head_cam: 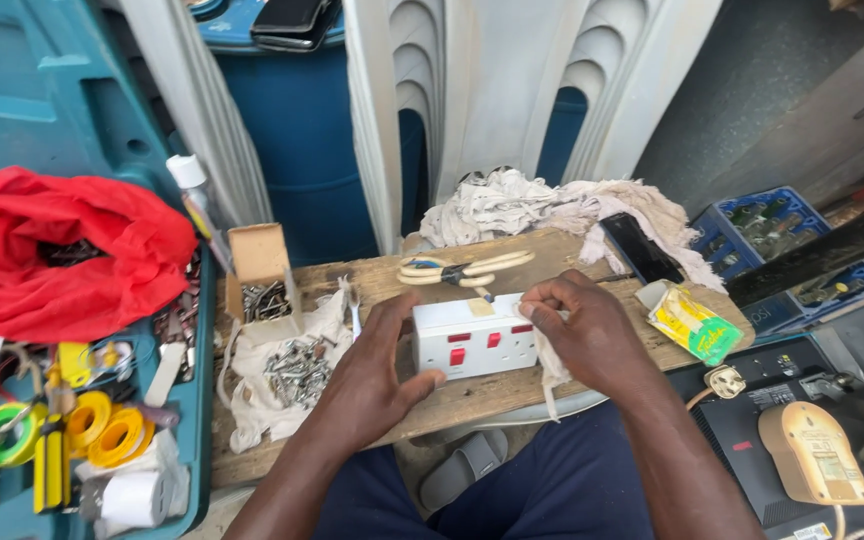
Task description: The person wires a multi-socket electrical unit using a screwdriver and a rag to clean the components.
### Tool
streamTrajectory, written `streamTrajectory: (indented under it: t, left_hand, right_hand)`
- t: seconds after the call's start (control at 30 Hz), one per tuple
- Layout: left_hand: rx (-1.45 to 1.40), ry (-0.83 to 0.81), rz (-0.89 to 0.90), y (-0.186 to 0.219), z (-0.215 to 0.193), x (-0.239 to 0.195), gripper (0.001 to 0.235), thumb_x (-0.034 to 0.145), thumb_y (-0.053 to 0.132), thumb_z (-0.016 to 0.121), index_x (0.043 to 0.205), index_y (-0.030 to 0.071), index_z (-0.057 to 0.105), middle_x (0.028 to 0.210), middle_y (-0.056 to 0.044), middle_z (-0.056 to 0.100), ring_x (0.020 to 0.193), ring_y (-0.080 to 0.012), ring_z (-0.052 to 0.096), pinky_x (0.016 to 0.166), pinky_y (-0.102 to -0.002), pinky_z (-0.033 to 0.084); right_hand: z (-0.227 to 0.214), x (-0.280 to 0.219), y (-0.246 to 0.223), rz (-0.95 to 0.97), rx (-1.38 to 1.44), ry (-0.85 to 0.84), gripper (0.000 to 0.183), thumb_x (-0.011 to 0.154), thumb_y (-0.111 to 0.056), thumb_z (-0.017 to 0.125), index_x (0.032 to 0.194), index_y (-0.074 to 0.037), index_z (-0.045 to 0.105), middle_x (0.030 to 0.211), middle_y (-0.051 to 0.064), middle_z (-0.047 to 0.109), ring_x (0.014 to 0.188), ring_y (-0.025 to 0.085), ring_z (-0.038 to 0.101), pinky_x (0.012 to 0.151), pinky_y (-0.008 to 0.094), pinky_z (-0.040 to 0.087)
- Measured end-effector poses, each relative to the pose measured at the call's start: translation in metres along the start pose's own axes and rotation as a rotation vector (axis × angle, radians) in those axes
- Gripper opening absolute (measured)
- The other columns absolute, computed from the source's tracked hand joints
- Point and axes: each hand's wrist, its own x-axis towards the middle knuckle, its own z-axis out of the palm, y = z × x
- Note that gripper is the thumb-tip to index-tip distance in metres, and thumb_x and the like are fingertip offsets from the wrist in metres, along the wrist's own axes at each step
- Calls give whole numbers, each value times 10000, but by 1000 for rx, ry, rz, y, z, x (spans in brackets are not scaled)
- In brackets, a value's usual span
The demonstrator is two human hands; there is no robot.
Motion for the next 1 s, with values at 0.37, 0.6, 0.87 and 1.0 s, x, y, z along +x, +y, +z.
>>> streamTrajectory:
  t: [0.37,0.6,0.87,1.0]
  left_hand:
    - [-53,21,-5,-7,8,2,684,870,214,838,1490,179,551,1335,-116,727,1249,-360,688,1003,-475,559]
    - [-30,-13,-34,-8,4,-2,601,881,269,841,1425,246,586,1265,-25,753,1086,-221,709,857,-383,542]
    - [-55,9,-13,-12,11,4,663,842,225,875,1443,249,597,1294,-7,782,1129,-215,740,894,-382,555]
    - [-145,26,-38,-18,16,3,655,802,209,898,1405,228,644,1326,-14,798,1257,-177,752,1045,-326,574]
  right_hand:
    - [18,-3,-73,-353,-86,-289,191,983,-229,616,986,-126,777,954,112,706,953,361,683,821,512,514]
    - [7,-9,-95,-12,-223,-394,275,1029,-447,553,1039,-280,771,1062,-48,636,1029,170,646,880,398,436]
    - [32,-8,-86,-131,-127,-291,223,1037,-340,555,991,-207,727,1036,-6,640,937,201,620,828,403,458]
    - [12,-21,-107,31,-95,-344,317,1063,-394,520,1091,-188,759,1137,-8,666,1038,160,649,897,365,479]
